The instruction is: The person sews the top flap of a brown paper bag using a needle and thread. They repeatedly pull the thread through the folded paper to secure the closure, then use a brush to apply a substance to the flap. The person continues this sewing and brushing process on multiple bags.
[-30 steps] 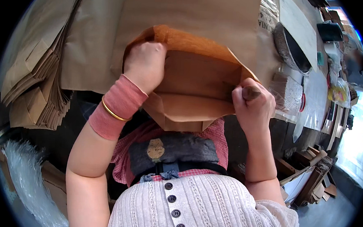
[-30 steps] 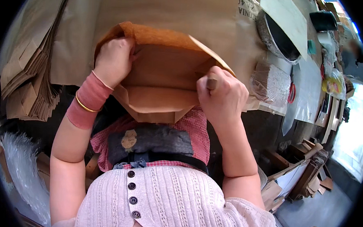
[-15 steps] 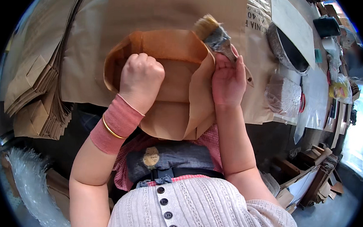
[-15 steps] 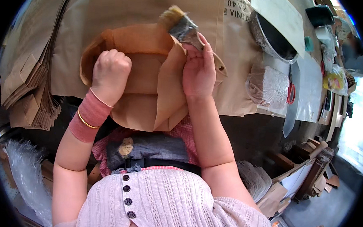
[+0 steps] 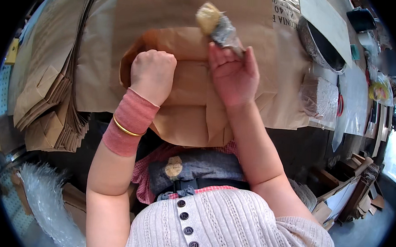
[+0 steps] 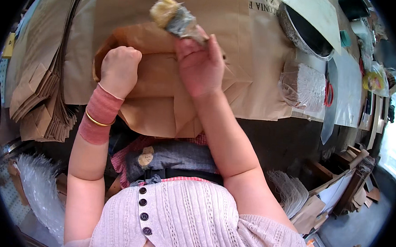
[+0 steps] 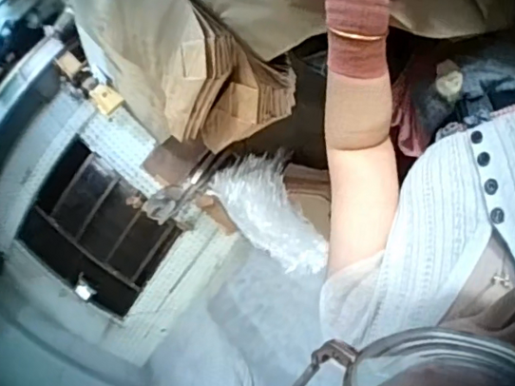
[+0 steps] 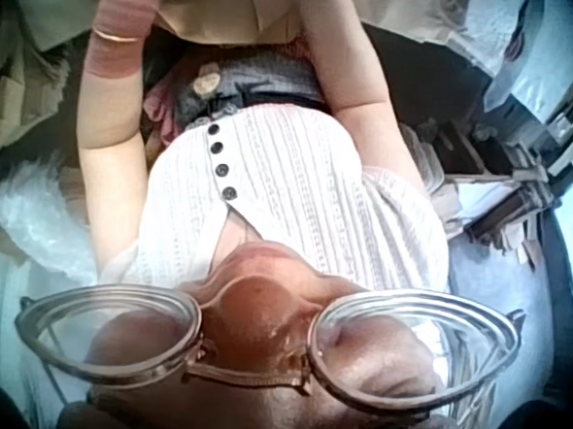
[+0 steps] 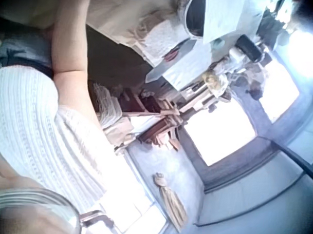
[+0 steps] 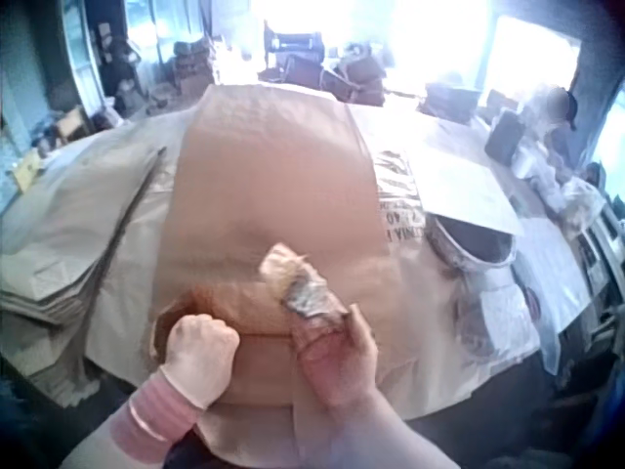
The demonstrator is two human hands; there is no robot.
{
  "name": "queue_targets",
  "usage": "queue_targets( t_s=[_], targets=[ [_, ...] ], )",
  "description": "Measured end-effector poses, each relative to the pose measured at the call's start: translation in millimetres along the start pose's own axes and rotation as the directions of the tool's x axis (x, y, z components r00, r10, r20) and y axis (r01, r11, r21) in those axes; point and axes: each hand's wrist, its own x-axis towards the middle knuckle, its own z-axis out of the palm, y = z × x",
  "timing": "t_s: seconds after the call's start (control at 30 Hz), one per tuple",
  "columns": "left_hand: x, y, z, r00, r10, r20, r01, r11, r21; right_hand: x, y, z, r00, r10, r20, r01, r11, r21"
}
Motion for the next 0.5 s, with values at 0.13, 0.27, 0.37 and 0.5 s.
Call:
queue_targets(
  t_s=[0.13,0.27,0.37,0.5],
  targets=[
    [5.1,3.0,-1.0,1.0,-0.006,-0.018,0.006,1.0,-0.005,-4.7,4.3,-1.6,0.979,0.19,0.068,-0.195,0.979,0.067],
    [-7.0,7.2,-21.3,0.997,0.066,0.039,-0.061,0.992,-0.108,-12.5,-23.3,5.9,0.985,0.166,0.05,-0.171,0.974,0.146],
    [-41.0,-18.8,-40.2,0.928,0.055,-0.369,-0.271,0.778,-0.566,-11.1,-20.8,2.4,0.973,0.22,0.064,-0.227,0.963,0.144],
    [-83.7,-67.7,43.2,0.777,-0.499,-0.385,0.12,0.717,-0.687,-12.5,-18.0,7.1,0.975,0.215,-0.059,-0.209,0.974,0.089]
  ],
)
